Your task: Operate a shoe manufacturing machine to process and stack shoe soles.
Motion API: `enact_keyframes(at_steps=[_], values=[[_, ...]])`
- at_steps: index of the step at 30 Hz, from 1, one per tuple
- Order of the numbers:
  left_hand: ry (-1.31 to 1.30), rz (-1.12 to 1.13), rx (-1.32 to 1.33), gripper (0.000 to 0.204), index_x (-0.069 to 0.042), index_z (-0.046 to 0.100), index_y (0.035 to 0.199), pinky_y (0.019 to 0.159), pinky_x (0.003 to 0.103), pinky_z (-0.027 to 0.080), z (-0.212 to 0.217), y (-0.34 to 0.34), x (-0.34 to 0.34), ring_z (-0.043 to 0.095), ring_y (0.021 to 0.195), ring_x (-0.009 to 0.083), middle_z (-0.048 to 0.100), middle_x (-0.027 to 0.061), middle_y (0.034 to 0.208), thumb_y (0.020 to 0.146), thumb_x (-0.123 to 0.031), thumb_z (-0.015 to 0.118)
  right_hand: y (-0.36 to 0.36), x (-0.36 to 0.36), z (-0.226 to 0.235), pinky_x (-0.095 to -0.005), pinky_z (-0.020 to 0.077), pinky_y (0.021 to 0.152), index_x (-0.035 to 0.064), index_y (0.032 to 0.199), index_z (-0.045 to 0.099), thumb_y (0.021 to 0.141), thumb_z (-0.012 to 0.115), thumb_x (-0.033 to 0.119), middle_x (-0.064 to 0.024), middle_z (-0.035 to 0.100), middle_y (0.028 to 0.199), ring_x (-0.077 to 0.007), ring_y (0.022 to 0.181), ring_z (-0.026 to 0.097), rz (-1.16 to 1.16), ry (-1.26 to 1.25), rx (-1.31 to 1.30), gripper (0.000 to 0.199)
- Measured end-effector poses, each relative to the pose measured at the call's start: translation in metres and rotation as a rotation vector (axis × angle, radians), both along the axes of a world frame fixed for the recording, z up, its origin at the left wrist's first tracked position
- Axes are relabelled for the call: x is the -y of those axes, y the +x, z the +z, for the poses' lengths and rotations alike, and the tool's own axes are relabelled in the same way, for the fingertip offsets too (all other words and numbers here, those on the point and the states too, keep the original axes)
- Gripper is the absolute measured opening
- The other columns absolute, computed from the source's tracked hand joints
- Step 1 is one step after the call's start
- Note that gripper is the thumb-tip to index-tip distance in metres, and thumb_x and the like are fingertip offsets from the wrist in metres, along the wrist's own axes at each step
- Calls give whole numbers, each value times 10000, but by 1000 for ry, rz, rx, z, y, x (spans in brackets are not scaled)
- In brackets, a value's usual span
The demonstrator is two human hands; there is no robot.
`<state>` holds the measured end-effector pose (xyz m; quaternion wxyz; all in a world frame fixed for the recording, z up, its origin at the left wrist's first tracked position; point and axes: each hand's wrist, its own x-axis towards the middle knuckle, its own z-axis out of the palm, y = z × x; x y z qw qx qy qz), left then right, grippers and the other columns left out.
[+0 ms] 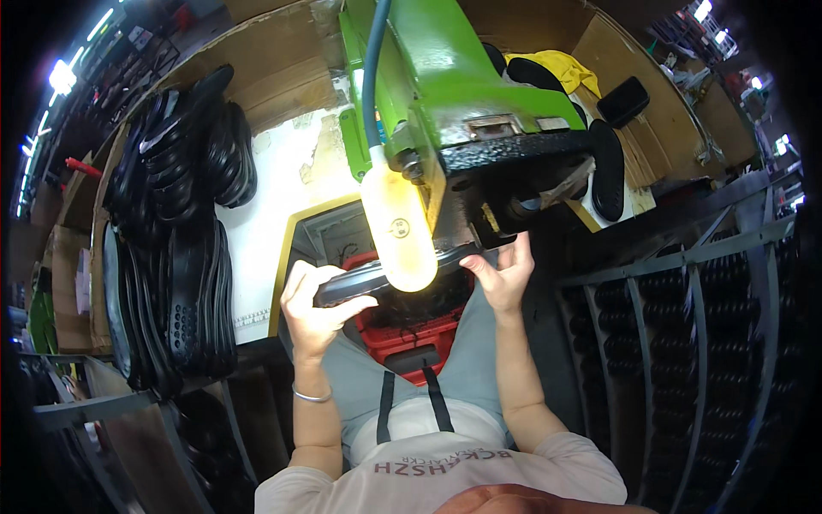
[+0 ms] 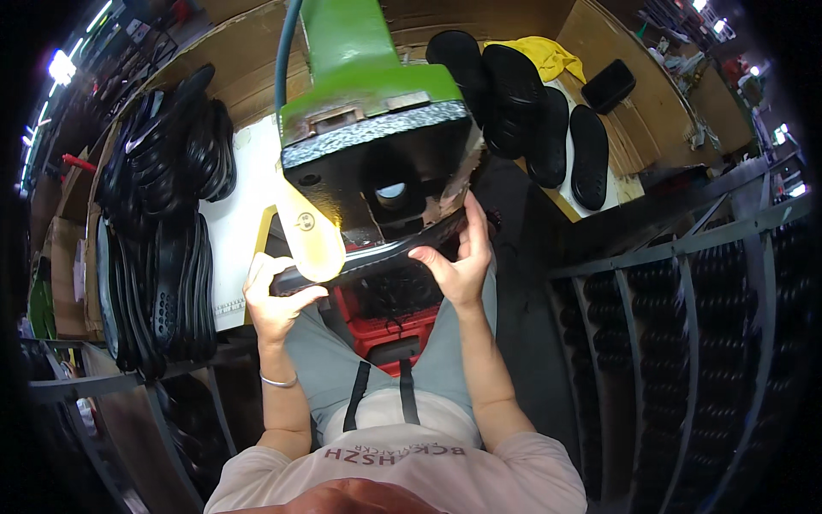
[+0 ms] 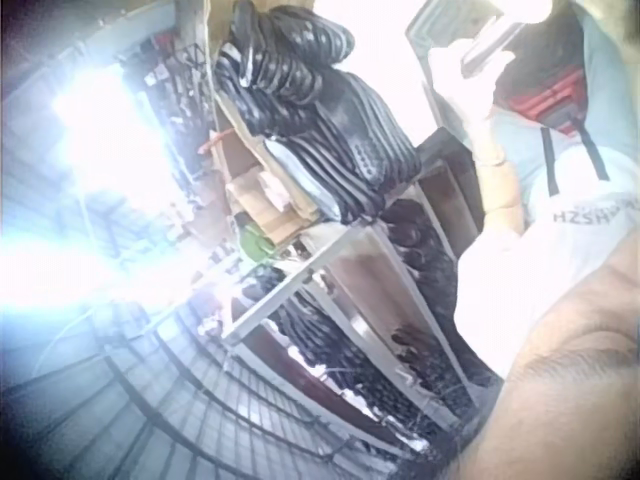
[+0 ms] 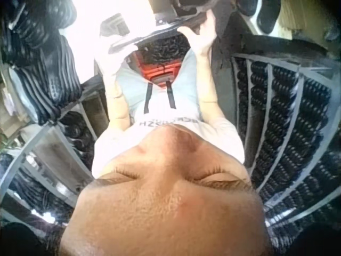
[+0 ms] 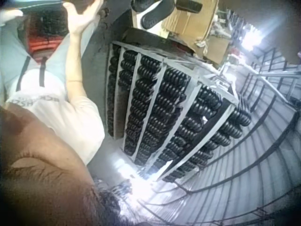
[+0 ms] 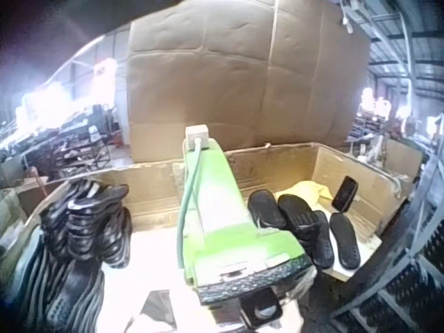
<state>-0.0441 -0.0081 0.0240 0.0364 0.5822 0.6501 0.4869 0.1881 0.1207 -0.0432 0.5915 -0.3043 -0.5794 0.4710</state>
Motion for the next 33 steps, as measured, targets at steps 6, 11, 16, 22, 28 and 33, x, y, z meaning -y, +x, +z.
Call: enact_keyframes(at_steps=[6, 11, 16, 22, 28, 33], values=[[-25, 26, 127, 532, -3, 632, 845, 651, 296, 456, -48, -31, 20, 546, 714, 184, 555, 44, 777, 478, -256, 924, -28, 20, -2, -359, 438, 961, -96, 1293, 442, 538, 924, 138, -198, 516, 1243, -309, 1127, 539, -185, 222, 206, 926], [-193, -64, -49, 415, -24, 642, 789, 635, 335, 465, -71, -31, 8, 578, 678, 233, 579, 65, 725, 555, -270, 881, -37, 24, -2, -437, 459, 945, -81, 1237, 499, 510, 930, 178, -253, 552, 1233, -406, 1112, 554, -325, 391, 331, 884], [-75, -105, -17, 286, -30, 671, 826, 636, 368, 516, -58, 41, -42, 638, 679, 300, 653, 109, 772, 680, -232, 813, -39, 29, -9, -466, 473, 943, -80, 1216, 522, 524, 925, 202, -254, 572, 1202, -434, 1081, 569, -445, 617, 500, 849], [-33, -215, 272, 282, -20, 653, 969, 739, 303, 522, -87, 56, -54, 653, 791, 187, 671, 82, 875, 709, 15, 757, -32, 27, -41, -395, 461, 977, -76, 1291, 494, 652, 854, 92, -225, 566, 1263, -345, 1138, 577, -245, 180, 277, 752], [-8, -266, 768, 316, 36, 626, 1032, 837, 291, 503, -122, 93, -57, 627, 899, 150, 667, 69, 969, 743, 56, 752, -19, 43, -148, -417, 401, 1045, 59, 1489, 226, 842, 674, 53, -127, 370, 1434, -237, 1294, 408, 330, -643, -392, 787], [116, -253, 1071, 358, 53, 629, 1074, 883, 322, 495, -132, 114, -61, 629, 935, 184, 668, 110, 1031, 750, 15, 776, -5, 42, -159, -554, 478, 906, 216, 1433, 278, 864, 687, 172, -59, 440, 1340, -278, 1232, 458, 384, -848, -686, 702]])
